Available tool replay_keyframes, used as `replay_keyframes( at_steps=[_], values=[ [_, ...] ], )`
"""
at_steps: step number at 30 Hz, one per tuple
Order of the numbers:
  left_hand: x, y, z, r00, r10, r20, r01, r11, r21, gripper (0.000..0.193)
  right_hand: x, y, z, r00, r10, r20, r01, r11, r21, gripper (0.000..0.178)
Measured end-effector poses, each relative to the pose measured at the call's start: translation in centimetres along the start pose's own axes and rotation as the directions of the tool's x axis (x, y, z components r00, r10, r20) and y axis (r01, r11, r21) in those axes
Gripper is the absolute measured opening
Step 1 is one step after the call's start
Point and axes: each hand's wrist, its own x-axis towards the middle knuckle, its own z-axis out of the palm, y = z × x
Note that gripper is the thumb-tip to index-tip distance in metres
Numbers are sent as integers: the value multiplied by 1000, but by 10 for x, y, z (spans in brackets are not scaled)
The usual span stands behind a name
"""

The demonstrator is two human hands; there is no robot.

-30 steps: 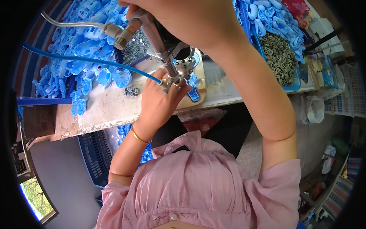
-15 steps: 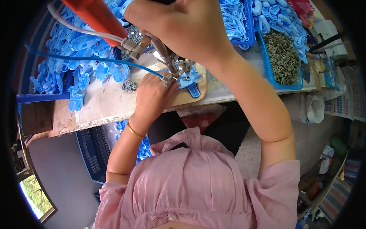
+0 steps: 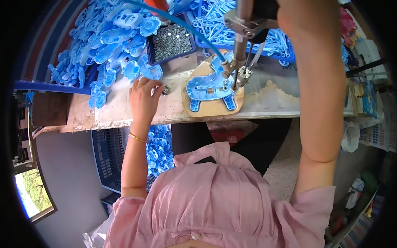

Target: Assembling small blue plastic toy components using a handheld pneumatic tool and a stationary assembly machine.

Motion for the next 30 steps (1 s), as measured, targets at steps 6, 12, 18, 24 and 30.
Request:
replay_keyframes(
  at_steps=[6, 12, 18, 24, 30],
  values=[
    [-10, -7, 0, 992, -45, 117, 47, 999, -13, 13, 4, 33, 5, 995, -11, 100, -3, 990, 140, 24],
    [8, 56, -10, 990, 98, 100, -58, 938, -342, 19, 27, 40, -3, 940, -171, 296, 57, 933, 356, 31],
    [9, 117, 14, 887, 447, 115, -374, 843, -386, 18, -26, 89, -49, 989, -1, 146, 9, 998, -56, 27],
    [14, 102, -46, 941, 204, 269, 46, 711, -702, 14, -63, 199, -209, 946, 97, -309, -283, 709, -645, 16],
    [-11, 26, -192, 700, 63, 712, 222, 927, -301, 20, -38, 228, -257, 978, -158, -137, -107, 185, -977, 31]
  ],
)
